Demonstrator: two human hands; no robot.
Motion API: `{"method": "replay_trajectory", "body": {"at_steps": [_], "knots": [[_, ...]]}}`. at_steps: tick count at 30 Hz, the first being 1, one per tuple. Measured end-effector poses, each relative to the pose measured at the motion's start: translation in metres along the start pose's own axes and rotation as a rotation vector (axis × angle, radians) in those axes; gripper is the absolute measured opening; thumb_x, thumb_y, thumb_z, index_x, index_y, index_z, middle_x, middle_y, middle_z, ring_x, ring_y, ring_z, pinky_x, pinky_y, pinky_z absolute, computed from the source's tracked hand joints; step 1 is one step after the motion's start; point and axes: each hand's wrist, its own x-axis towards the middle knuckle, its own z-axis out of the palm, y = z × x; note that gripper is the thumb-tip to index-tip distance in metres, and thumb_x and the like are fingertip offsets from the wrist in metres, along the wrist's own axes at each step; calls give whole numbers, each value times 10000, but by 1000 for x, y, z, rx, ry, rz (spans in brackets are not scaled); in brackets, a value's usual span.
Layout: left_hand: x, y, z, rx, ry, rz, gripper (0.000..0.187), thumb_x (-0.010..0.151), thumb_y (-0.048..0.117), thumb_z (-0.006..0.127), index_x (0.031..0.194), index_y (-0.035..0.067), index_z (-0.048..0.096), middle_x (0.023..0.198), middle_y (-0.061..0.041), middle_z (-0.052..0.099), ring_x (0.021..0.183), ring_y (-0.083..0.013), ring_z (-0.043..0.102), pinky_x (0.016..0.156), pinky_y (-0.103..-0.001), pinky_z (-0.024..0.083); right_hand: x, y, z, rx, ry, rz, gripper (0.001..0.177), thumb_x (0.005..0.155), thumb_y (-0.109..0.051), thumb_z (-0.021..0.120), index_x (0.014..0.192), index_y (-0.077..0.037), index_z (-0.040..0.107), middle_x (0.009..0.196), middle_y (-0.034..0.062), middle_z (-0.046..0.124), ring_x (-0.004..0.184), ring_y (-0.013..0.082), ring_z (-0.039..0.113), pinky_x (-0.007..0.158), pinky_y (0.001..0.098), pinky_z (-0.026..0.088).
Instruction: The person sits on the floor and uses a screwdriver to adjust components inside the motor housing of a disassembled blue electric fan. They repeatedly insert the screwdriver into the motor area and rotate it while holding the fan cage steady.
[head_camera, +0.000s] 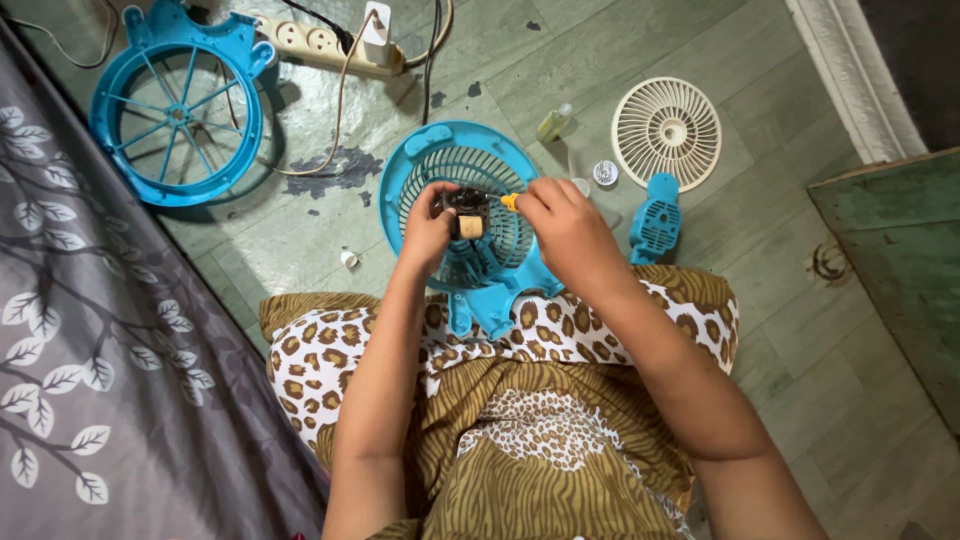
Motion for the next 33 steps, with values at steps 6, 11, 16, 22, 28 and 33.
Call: {"method": "replay_trajectory", "body": {"at_steps": [6, 11, 16, 22, 28, 33], "knots": [[-4, 13, 0, 0, -5, -117, 395, 957, -85, 514, 1293, 108, 588, 1011, -108, 676, 726, -175, 585, 541, -304, 449, 11, 6, -12, 86, -30, -9, 162, 881, 44, 661, 1017, -41, 637, 1048, 117, 625, 1027, 348, 609, 878, 441, 504], [-8, 28, 6, -169, -47, -226, 366, 951, -60, 488, 1249, 140, 561, 1053, -68, 683, 834, -171, 701, 604, -311, 580, 25, 13, -24, 126, -90, -19, 270, 825, 33, 677, 1085, -39, 668, 996, 136, 623, 986, 359, 622, 828, 455, 517], [-9, 31, 6, -118, -25, -248, 347, 959, -40, 500, 1236, 155, 580, 1031, -51, 673, 807, -163, 676, 544, -301, 543, 45, 17, -18, 69, -154, 1, 206, 864, -32, 708, 1056, -39, 635, 1022, 158, 637, 980, 383, 645, 785, 470, 531], [-7, 21, 5, -40, -20, -220, 335, 961, -39, 524, 1228, 145, 606, 1010, -65, 690, 745, -146, 656, 488, -275, 468, 59, 22, -7, -39, -254, 167, 338, 870, -240, 784, 1078, -39, 610, 986, 189, 639, 903, 417, 664, 761, 496, 539], [0, 10, -1, -33, 18, -232, 362, 937, -61, 506, 1225, 141, 593, 996, -101, 694, 706, -164, 684, 501, -302, 507, 49, 30, 2, 59, -126, 6, 291, 827, -110, 743, 1104, -80, 657, 1060, 188, 632, 914, 413, 670, 757, 487, 546], [3, -4, 1, -23, 27, -112, 389, 926, -96, 498, 1243, 107, 598, 1050, -108, 696, 830, -177, 693, 642, -301, 566, 50, 32, 13, -58, -233, 292, 363, 957, -375, 814, 1068, -71, 651, 1028, 156, 642, 944, 397, 671, 808, 481, 550]]}}
